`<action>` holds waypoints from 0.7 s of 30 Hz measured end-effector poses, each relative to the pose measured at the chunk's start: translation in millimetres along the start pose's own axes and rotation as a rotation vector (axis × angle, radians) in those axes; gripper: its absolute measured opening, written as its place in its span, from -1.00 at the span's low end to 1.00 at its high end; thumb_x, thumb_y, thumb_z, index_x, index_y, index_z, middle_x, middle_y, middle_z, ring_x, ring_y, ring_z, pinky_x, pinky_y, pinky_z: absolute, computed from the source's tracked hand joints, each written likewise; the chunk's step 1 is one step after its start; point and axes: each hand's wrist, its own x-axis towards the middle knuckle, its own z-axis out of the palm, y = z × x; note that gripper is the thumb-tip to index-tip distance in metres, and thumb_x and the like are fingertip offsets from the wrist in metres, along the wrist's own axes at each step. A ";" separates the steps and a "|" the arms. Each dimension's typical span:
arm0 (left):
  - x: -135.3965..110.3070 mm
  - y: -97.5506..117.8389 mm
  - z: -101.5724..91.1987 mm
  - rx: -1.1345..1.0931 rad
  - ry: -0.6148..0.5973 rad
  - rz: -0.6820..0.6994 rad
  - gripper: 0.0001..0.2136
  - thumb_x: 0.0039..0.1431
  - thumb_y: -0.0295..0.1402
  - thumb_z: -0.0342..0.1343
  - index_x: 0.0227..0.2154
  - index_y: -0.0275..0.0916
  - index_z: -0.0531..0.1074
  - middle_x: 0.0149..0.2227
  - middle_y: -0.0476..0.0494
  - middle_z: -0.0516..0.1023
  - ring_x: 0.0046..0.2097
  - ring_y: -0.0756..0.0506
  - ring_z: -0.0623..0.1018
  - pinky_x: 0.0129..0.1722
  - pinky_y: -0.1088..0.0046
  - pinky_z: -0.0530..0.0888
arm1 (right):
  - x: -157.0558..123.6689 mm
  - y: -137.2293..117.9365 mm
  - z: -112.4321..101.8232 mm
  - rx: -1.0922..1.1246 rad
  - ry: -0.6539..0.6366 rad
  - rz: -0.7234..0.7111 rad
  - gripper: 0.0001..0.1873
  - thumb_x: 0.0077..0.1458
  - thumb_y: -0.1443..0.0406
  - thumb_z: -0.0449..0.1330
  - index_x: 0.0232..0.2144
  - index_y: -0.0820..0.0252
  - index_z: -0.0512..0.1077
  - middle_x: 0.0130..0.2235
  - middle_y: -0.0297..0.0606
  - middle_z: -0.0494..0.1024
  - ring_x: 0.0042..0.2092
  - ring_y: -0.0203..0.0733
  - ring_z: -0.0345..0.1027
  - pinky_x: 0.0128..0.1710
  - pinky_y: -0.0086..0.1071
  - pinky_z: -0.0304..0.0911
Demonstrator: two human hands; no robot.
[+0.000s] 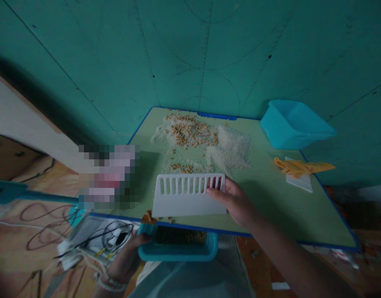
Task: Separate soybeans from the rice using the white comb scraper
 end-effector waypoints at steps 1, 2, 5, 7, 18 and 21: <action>-0.2 0.1 0.1 0.002 -0.008 -0.005 -0.61 -0.22 -0.49 0.18 -0.22 -0.13 0.57 -0.31 -0.04 0.69 -0.10 -0.36 0.57 -0.14 0.15 0.49 | -0.4 0.3 -0.1 -0.007 -0.003 0.002 -0.73 -0.16 0.20 0.32 -0.34 0.14 0.45 -0.29 -0.26 0.59 -0.27 -0.12 0.45 -0.19 -0.22 0.26; -0.4 0.5 0.6 0.005 -0.011 -0.008 -0.62 -0.22 -0.49 0.18 -0.23 -0.13 0.57 -0.31 -0.04 0.69 -0.11 -0.36 0.57 -0.14 0.16 0.49 | -0.8 0.5 -0.4 -0.014 -0.005 0.005 -0.72 -0.15 0.19 0.32 -0.34 0.14 0.45 -0.29 -0.26 0.59 -0.26 -0.11 0.45 -0.19 -0.22 0.26; -0.3 2.0 2.8 0.011 -0.009 -0.015 -0.62 -0.20 -0.48 0.18 -0.23 -0.10 0.57 -0.33 -0.01 0.69 -0.11 -0.36 0.57 -0.15 0.19 0.49 | -1.9 1.7 -1.5 -0.031 -0.006 0.022 -0.72 -0.15 0.18 0.32 -0.34 0.15 0.45 -0.31 -0.26 0.59 -0.28 -0.12 0.45 -0.21 -0.23 0.26; 0.4 2.7 4.1 0.004 -0.016 -0.010 -0.62 -0.20 -0.48 0.17 -0.23 -0.09 0.57 -0.34 0.01 0.69 -0.10 -0.35 0.57 -0.15 0.21 0.49 | -2.4 2.8 -2.6 -0.023 -0.009 0.028 -0.72 -0.15 0.18 0.32 -0.34 0.15 0.45 -0.32 -0.27 0.59 -0.29 -0.13 0.44 -0.21 -0.24 0.26; 2.6 -2.1 -0.7 0.010 -0.003 0.022 -0.73 -0.20 -0.48 0.19 -0.36 -0.08 0.60 -0.35 0.04 0.69 -0.07 -0.34 0.55 -0.12 0.22 0.48 | -4.2 7.4 -3.6 -0.057 -0.027 0.030 -0.72 -0.17 0.17 0.32 -0.35 0.14 0.46 -0.32 -0.26 0.59 -0.27 -0.12 0.43 -0.21 -0.24 0.25; 3.4 -2.6 -2.2 -0.006 -0.006 0.019 -0.74 -0.18 -0.49 0.18 -0.37 -0.11 0.60 -0.31 0.02 0.69 -0.06 -0.34 0.55 -0.09 0.21 0.47 | -7.4 8.1 -2.6 -0.068 -0.038 0.049 -0.73 -0.16 0.17 0.32 -0.36 0.13 0.46 -0.35 -0.28 0.58 -0.30 -0.13 0.43 -0.24 -0.25 0.25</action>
